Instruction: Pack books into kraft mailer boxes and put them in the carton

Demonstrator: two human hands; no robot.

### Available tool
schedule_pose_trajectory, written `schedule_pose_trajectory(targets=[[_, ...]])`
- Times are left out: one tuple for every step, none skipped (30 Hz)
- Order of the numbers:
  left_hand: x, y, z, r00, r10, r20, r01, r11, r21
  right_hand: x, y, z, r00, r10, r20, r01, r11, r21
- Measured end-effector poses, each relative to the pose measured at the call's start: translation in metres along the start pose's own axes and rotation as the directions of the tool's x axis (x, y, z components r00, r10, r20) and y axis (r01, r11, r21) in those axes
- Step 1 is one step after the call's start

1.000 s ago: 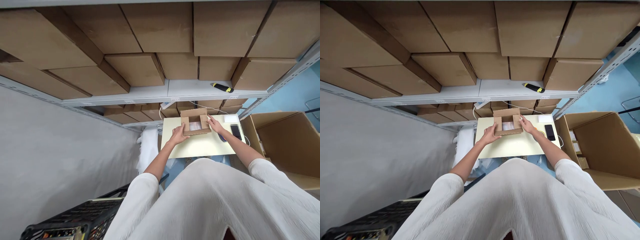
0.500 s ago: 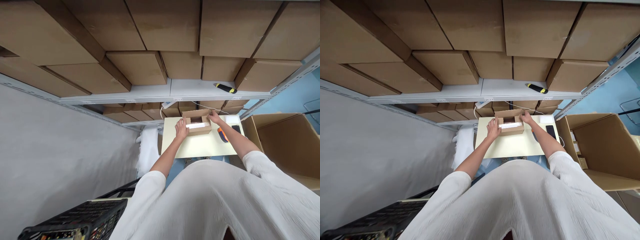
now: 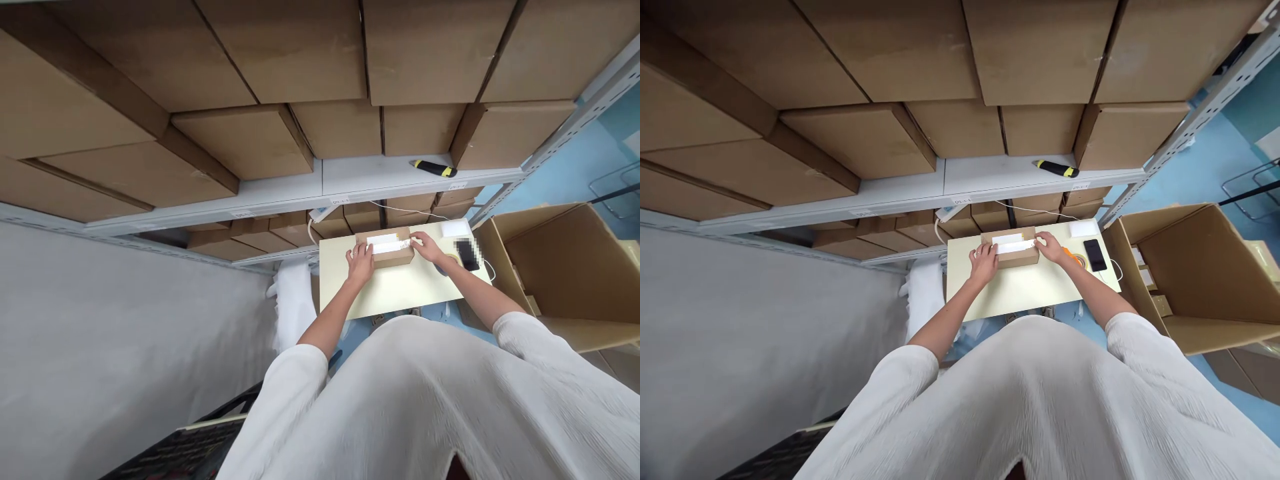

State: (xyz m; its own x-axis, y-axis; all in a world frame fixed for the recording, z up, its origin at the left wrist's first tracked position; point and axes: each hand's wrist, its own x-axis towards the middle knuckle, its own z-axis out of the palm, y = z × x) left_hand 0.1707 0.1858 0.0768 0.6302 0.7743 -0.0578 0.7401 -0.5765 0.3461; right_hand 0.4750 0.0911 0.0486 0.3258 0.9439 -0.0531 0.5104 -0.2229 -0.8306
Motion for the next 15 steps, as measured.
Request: schedule_pose_trajectory(targets=[[-0.001, 0.0, 0.001, 1.0, -0.011, 0.006, 0.011, 1.0, 0.002, -0.01, 0.007, -0.002, 0.998, 0.053, -0.025, -0.054, 0.998, -0.027], [-0.002, 0.001, 0.002, 1.0, -0.023, 0.004, 0.023, 1.0, 0.005, -0.019, 0.014, -0.005, 0.991, 0.118, -0.055, -0.122, 0.99, -0.065], [-0.003, 0.002, 0.003, 0.999, -0.034, -0.003, 0.034, 0.999, 0.008, -0.029, 0.021, -0.01, 0.979, 0.188, -0.083, -0.197, 0.974, -0.116], [-0.003, 0.003, 0.004, 0.999, -0.041, -0.011, 0.041, 0.999, 0.012, -0.038, 0.029, -0.015, 0.959, 0.259, -0.111, -0.276, 0.945, -0.178], [-0.002, 0.004, 0.005, 0.999, -0.043, -0.021, 0.044, 0.999, 0.016, -0.047, 0.037, -0.021, 0.934, 0.328, -0.138, -0.353, 0.904, -0.243], [-0.002, 0.005, 0.005, 0.999, -0.041, -0.03, 0.041, 0.999, 0.019, -0.056, 0.044, -0.026, 0.907, 0.39, -0.161, -0.421, 0.854, -0.305], [-0.001, 0.005, 0.006, 0.999, -0.035, -0.035, 0.035, 0.999, 0.022, -0.063, 0.051, -0.032, 0.88, 0.441, -0.179, -0.475, 0.803, -0.36], [0.0, 0.006, 0.006, 0.999, -0.027, -0.034, 0.028, 0.999, 0.026, -0.07, 0.057, -0.037, 0.857, 0.479, -0.19, -0.513, 0.757, -0.405], [0.001, 0.006, 0.007, 0.999, -0.021, -0.028, 0.022, 0.999, 0.029, -0.076, 0.062, -0.041, 0.841, 0.505, -0.193, -0.534, 0.721, -0.441], [0.001, 0.006, 0.007, 1.0, -0.018, -0.017, 0.019, 0.999, 0.032, -0.08, 0.065, -0.043, 0.834, 0.519, -0.189, -0.541, 0.697, -0.47], [0.001, 0.006, 0.008, 1.0, -0.018, -0.004, 0.018, 0.999, 0.036, -0.084, 0.068, -0.045, 0.831, 0.526, -0.18, -0.539, 0.682, -0.494], [0.001, 0.006, 0.008, 1.0, -0.018, 0.009, 0.018, 0.999, 0.039, -0.086, 0.07, -0.045, 0.832, 0.529, -0.169, -0.532, 0.672, -0.515], [0.001, 0.005, 0.009, 1.0, -0.019, 0.02, 0.018, 0.999, 0.044, -0.087, 0.07, -0.044, 0.834, 0.529, -0.156, -0.522, 0.664, -0.535], [0.001, 0.005, 0.01, 0.999, -0.02, 0.028, 0.018, 0.999, 0.049, -0.088, 0.071, -0.042, 0.836, 0.53, -0.143, -0.511, 0.657, -0.554], [0.0, 0.005, 0.011, 0.999, -0.02, 0.035, 0.018, 0.998, 0.056, -0.088, 0.07, -0.04, 0.837, 0.532, -0.132, -0.502, 0.649, -0.572]])
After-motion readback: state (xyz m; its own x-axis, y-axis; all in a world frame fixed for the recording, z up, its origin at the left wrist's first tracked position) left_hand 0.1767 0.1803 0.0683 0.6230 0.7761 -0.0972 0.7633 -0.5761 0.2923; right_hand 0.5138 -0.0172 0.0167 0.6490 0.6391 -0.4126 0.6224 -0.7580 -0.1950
